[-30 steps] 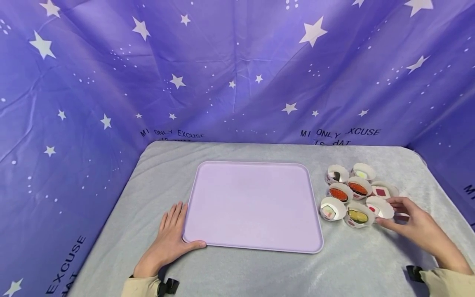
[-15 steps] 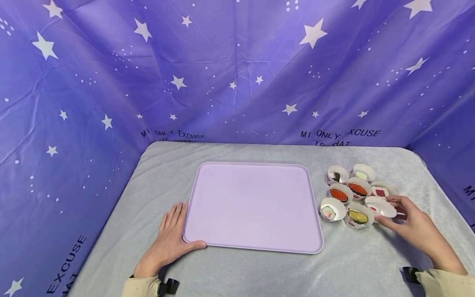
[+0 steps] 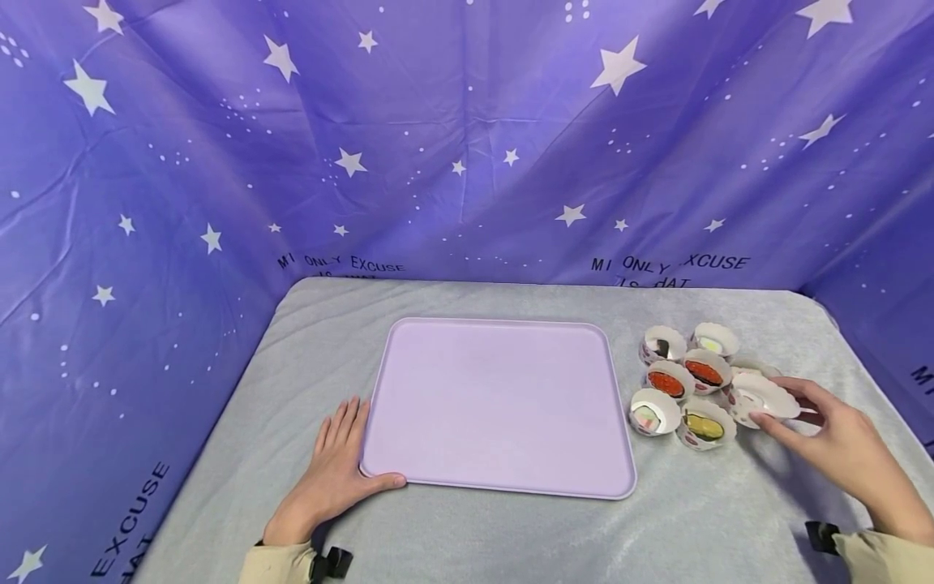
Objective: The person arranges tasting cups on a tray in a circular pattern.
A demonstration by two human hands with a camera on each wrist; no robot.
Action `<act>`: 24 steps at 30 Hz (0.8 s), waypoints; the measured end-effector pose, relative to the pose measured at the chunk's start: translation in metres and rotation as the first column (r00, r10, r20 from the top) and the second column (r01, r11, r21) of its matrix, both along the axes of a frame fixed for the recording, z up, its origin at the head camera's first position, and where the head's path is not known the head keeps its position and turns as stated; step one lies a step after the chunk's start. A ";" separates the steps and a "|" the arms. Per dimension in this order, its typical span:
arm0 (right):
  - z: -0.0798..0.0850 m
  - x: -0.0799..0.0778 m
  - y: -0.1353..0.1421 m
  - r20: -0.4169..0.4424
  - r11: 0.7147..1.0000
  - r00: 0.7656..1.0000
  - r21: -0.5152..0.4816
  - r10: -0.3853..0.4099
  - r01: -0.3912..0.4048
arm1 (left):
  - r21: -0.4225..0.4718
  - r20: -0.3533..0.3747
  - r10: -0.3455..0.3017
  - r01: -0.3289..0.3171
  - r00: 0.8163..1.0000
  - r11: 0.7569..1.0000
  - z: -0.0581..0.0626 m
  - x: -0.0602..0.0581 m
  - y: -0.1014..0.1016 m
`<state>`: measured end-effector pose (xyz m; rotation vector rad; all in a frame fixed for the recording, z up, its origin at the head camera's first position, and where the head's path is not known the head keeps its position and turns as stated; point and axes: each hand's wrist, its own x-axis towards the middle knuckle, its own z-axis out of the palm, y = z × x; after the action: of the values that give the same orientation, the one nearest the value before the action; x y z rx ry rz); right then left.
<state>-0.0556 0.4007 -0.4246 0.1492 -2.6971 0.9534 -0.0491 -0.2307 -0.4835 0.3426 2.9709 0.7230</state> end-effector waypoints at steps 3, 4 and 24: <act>0.006 0.000 -0.003 -0.016 1.000 1.000 -0.009 0.000 0.000 | 0.004 0.001 -0.003 0.003 1.000 1.000 0.000 0.000 0.001; 0.008 -0.001 -0.005 -0.017 1.000 1.000 -0.008 -0.006 0.006 | 0.005 0.002 -0.003 0.003 1.000 1.000 0.000 0.000 0.001; 0.035 -0.017 -0.049 0.017 0.997 0.998 -0.045 0.063 -0.062 | 0.027 -0.016 0.001 -0.001 1.000 1.000 -0.001 0.001 0.001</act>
<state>-0.0723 0.3514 -0.3896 0.2179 -2.7004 1.0364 -0.0478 -0.2295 -0.4849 0.3506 2.9793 0.7647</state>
